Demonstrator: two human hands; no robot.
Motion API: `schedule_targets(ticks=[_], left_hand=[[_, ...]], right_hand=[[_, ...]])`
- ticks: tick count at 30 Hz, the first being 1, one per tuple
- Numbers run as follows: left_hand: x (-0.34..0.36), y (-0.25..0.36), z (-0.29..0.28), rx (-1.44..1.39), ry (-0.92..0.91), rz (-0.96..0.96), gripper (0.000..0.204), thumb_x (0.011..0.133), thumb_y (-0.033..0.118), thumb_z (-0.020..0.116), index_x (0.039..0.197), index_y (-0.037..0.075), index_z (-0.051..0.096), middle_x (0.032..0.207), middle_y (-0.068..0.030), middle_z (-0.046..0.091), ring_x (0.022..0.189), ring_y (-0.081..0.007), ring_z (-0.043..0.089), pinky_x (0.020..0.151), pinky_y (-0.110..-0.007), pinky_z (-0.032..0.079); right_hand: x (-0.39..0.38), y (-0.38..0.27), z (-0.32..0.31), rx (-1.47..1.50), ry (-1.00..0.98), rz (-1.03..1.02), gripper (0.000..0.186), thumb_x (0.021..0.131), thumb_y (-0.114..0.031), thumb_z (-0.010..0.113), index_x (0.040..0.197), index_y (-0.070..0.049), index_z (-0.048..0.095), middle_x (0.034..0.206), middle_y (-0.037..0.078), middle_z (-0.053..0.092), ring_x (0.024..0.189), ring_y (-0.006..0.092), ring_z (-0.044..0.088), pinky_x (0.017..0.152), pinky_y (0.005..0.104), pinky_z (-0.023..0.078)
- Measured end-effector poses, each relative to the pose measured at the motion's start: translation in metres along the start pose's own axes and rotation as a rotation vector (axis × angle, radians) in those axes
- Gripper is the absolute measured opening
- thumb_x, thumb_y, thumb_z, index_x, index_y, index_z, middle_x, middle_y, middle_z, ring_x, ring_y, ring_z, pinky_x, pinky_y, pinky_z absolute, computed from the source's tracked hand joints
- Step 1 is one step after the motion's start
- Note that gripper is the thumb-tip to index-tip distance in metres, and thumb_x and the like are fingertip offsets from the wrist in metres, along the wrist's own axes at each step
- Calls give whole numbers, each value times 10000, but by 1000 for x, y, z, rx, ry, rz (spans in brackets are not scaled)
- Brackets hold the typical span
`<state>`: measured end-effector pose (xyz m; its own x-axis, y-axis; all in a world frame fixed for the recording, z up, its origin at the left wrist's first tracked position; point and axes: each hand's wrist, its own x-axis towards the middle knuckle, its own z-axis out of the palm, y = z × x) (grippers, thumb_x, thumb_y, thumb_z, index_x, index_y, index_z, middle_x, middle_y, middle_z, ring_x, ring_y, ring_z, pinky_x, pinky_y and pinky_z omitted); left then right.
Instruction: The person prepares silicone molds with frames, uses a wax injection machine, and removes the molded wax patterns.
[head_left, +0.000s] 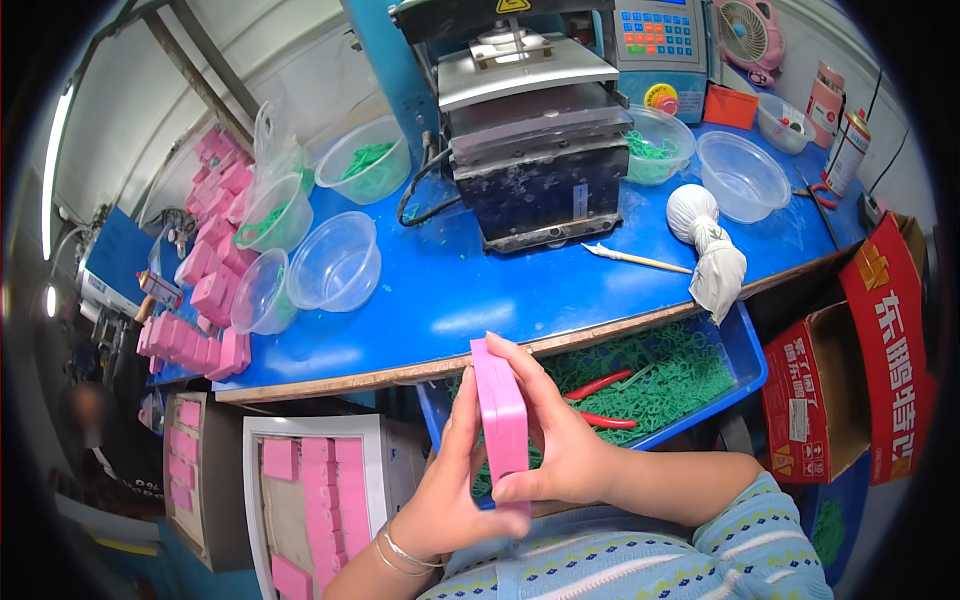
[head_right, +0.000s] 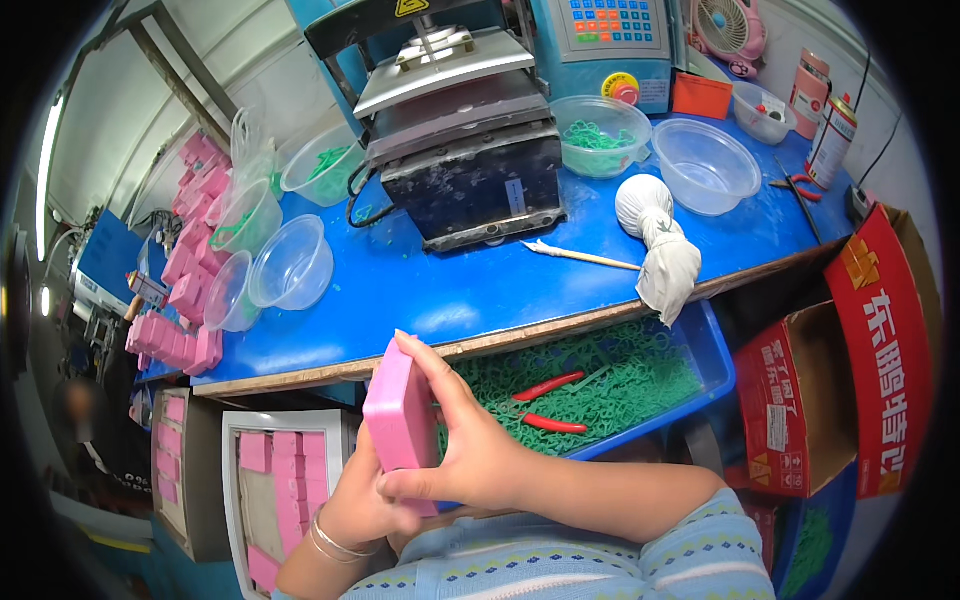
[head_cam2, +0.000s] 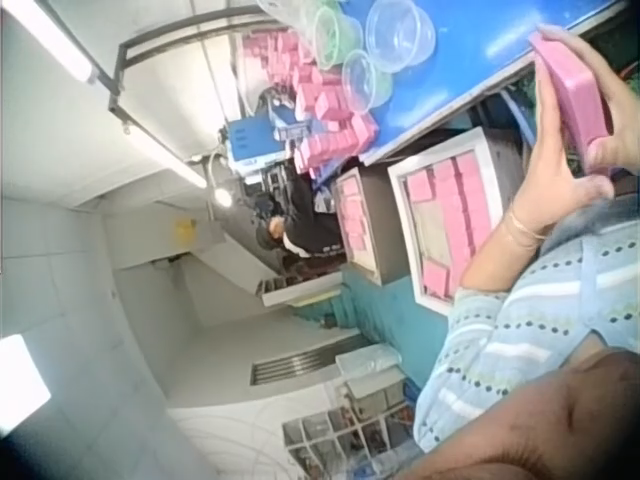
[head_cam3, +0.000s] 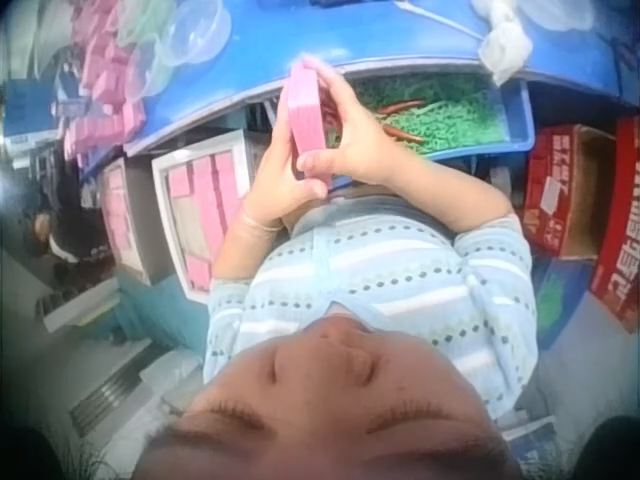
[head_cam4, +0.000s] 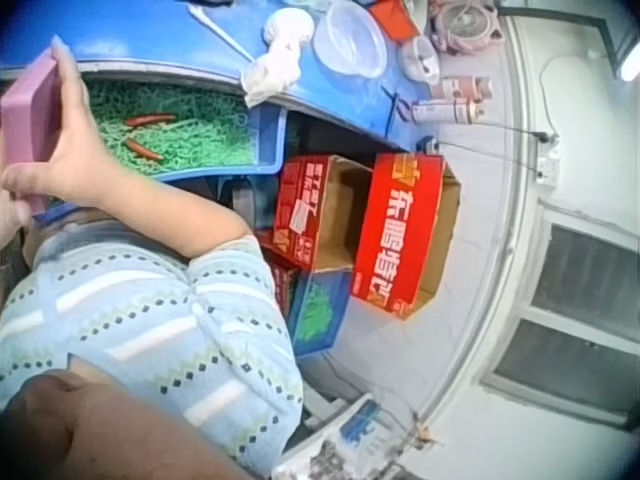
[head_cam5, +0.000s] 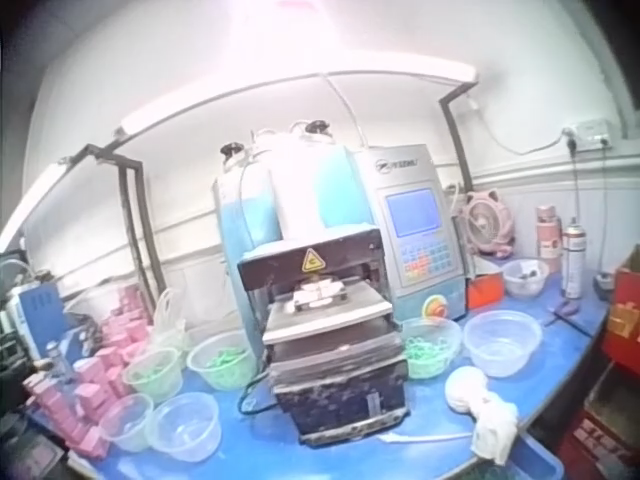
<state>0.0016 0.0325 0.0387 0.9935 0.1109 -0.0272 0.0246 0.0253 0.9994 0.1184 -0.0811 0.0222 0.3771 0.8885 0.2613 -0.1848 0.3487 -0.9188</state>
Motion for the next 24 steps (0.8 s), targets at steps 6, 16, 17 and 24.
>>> schedule_targets(ticks=[6, 16, 17, 24], left_hand=[[-1, 5, 9, -68, 84, 36, 1109, 680, 321, 759, 1410, 15, -19, 1438, -139, 149, 1304, -223, 242, 1046, -387, 246], [-11, 1, -4, -467, 287, 68, 670, 847, 441, 504, 1279, -43, 336, 1177, -147, 511, 1008, -244, 557, 879, -380, 436], [-8, 0, -11, -475, 270, 102, 626, 853, 425, 481, 1275, -18, 350, 1154, -158, 529, 918, -274, 593, 770, -423, 506], [3, 17, -18, -56, 588, 229, 319, 930, 238, 417, 990, -56, 524, 818, -147, 611, 562, -212, 598, 469, -326, 513]], right_hand=[[-1, -2, -2, -167, 31, -37, 893, 749, -345, 675, 1422, -120, 133, 1384, 213, 243, 1273, 312, 294, 1029, 418, 271], [2, 0, -14, 363, 68, 46, 755, 882, -432, 391, 1405, 14, 80, 1374, 160, 285, 1264, 224, 303, 1048, 355, 222], [2, -1, -15, 364, 67, 46, 755, 882, -432, 391, 1405, 14, 80, 1374, 160, 285, 1264, 224, 303, 1048, 355, 222], [10, -1, -16, 442, 118, 12, 702, 887, -393, 397, 1394, 11, 128, 1364, 146, 299, 1246, 211, 326, 1033, 351, 249]])
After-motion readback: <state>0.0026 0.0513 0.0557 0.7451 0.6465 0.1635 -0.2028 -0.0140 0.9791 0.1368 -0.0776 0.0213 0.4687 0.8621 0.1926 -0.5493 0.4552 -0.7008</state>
